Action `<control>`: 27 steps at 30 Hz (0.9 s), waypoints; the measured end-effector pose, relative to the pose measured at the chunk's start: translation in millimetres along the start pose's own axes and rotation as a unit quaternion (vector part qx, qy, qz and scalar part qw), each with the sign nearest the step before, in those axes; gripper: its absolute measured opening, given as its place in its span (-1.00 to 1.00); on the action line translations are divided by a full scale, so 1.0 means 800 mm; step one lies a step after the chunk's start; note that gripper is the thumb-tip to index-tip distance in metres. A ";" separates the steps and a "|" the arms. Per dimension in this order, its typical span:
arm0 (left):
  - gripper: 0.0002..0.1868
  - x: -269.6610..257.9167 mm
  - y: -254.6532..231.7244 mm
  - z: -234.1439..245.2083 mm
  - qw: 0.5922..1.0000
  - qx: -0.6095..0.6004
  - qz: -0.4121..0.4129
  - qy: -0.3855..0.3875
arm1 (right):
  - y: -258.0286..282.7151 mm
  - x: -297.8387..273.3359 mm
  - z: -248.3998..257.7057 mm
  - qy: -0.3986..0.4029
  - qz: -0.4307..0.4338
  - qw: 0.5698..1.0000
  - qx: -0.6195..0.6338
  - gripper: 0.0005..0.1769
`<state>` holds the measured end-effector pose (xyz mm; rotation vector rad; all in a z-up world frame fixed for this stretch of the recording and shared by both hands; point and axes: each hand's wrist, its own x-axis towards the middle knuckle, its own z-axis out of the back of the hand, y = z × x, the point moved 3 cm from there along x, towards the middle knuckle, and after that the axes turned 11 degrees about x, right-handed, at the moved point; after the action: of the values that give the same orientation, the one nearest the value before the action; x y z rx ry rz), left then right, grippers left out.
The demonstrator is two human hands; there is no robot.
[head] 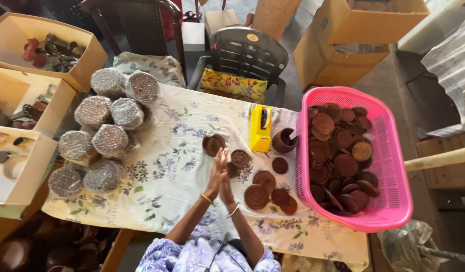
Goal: Inspecting, wiping, and sorting clay discs into a basket on a workspace table.
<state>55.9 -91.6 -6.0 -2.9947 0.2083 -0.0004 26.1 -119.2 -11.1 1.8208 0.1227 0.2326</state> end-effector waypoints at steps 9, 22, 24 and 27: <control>-0.07 -0.040 -0.041 -0.012 -0.436 -0.857 0.268 0.063 | 0.007 -0.001 -0.026 0.078 -0.048 0.887 0.453 0.07; 0.00 -0.067 -0.050 -0.054 -0.362 -0.917 0.168 0.002 | 0.025 0.006 -0.022 -0.079 -0.148 0.817 0.552 -0.09; 0.07 -0.060 -0.046 -0.048 -0.394 -0.904 0.165 -0.003 | 0.019 0.008 -0.015 -0.075 -0.168 0.817 0.547 -0.05; -0.02 -0.018 -0.062 -0.040 -0.387 -0.914 0.123 0.030 | 0.045 0.012 -0.018 -0.037 -0.109 0.845 0.523 0.00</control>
<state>48.1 -45.2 33.0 -0.6726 -0.1992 -0.0849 31.3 -113.3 28.3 2.8746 0.4720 -0.1104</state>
